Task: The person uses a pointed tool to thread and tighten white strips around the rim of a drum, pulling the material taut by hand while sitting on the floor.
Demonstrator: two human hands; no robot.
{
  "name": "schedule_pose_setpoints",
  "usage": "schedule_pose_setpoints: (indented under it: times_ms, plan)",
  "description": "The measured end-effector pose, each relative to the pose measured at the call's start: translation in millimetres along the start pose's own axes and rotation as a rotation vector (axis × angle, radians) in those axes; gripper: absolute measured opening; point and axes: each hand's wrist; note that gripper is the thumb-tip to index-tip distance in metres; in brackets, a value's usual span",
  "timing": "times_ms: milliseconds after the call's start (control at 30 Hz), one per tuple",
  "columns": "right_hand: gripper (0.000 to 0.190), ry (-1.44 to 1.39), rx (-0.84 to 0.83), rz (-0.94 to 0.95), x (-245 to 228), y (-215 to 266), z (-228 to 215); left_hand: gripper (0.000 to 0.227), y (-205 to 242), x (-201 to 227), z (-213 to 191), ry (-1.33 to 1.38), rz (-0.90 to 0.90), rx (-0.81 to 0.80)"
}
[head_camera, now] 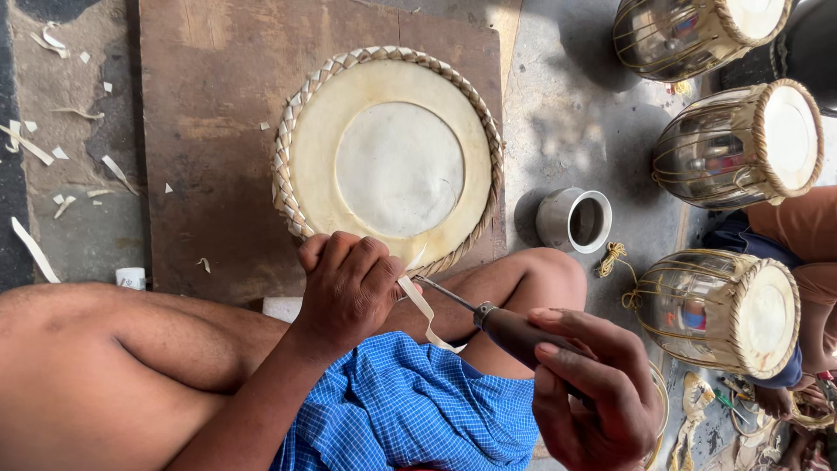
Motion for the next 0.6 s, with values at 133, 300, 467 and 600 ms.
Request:
schedule_pose_setpoints:
  times_ms: [133,300,467,600]
  plan:
    - [0.035,0.419,-0.376,-0.028,-4.6,-10.2,-36.1,0.027,0.1,3.6,-0.8,0.002,-0.005,0.016]
    - [0.058,0.754,-0.888,0.307,5.3,-6.6,-40.5,0.031,0.8,7.0,-0.1,0.025,-0.041,-0.002]
    - [0.056,0.674,-0.811,0.508,15.3,20.9,-31.3,0.031,3.1,9.1,2.3,0.078,-0.060,-0.004]
    - [0.054,0.222,-0.448,0.446,33.0,63.0,-7.4,0.030,-3.8,9.1,-0.2,0.095,-0.093,0.001]
Point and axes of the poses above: each hand's wrist, its own y-axis away from the middle knuckle, its own z-axis out of the palm, x = y × z, and after that the axes turned 12 degrees about z, right-handed
